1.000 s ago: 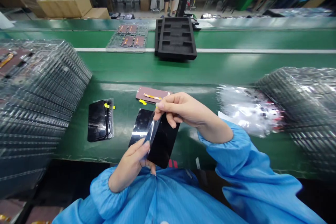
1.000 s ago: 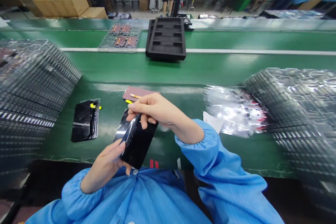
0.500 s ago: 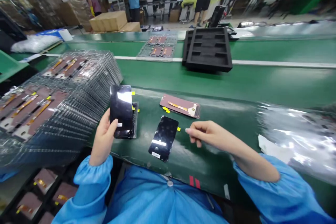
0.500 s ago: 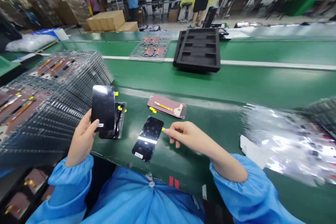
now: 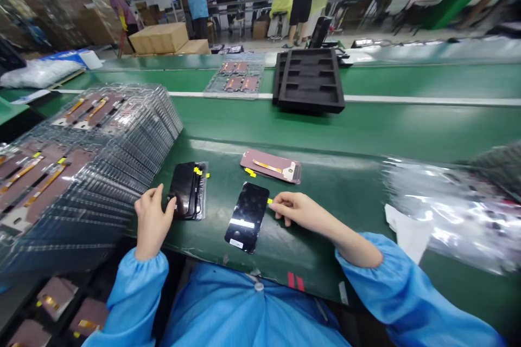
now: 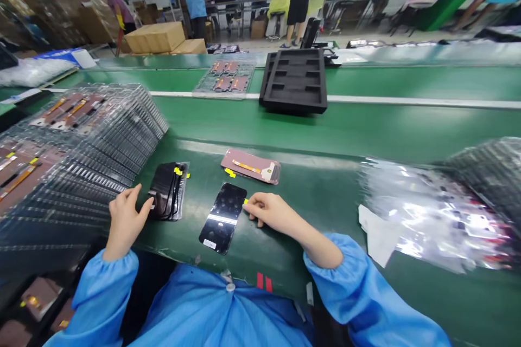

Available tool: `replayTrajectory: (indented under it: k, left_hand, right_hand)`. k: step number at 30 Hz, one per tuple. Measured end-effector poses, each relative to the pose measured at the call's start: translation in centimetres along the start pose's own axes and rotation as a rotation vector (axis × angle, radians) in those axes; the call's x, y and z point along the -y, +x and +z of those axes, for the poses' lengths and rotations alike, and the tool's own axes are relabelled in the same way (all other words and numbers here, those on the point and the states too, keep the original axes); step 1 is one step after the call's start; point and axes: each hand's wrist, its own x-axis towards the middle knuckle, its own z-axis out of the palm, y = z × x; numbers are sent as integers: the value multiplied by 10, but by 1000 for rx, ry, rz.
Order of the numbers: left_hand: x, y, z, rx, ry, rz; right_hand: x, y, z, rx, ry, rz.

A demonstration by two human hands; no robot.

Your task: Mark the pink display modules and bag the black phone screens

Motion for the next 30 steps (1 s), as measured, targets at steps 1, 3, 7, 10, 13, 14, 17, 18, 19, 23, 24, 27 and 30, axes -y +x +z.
replayTrajectory:
  k: [1,3,7,10,13,14,17,18,19,23,24,27,30]
  left_hand:
    - [-8,-6,5,-17,53,84]
    - [-27,-23,18,50,114,290]
    - [-60,-63,52,309,137,526]
    - [-69,-83,70,349,212,563]
    - [-67,-89,77,333,225,573]
    - [-66,-89,77,328,219,575]
    - [-64,-88,78,330,184,576]
    - [-63,-88,79,338,168,576]
    - [-63,-87,79,346,150,576]
    - [-59,-89,82,362,81,554]
    - [-57,-89,83,358,55,541]
    - [-54,-89,85,334,-84,447]
    - [-58,-85,80,423,-350,207]
  right_hand:
    - [1,1,0,-73,-86,15]
    - [3,6,2,-222,-298,46]
    - [11,17,9,-303,-500,81]
    - [16,22,13,-279,-532,65]
    - [19,22,13,-317,-539,66]
    - [20,22,13,-344,-540,69]
    - [20,20,12,-392,-524,65]
    - [19,20,11,-388,-506,59]
    - [19,21,10,-378,-484,52]
    - [16,22,7,-365,-360,27]
    - [16,22,7,-364,-321,20]
    - [17,19,4,-311,-168,-11]
    - [22,14,-1,-233,-5,-50]
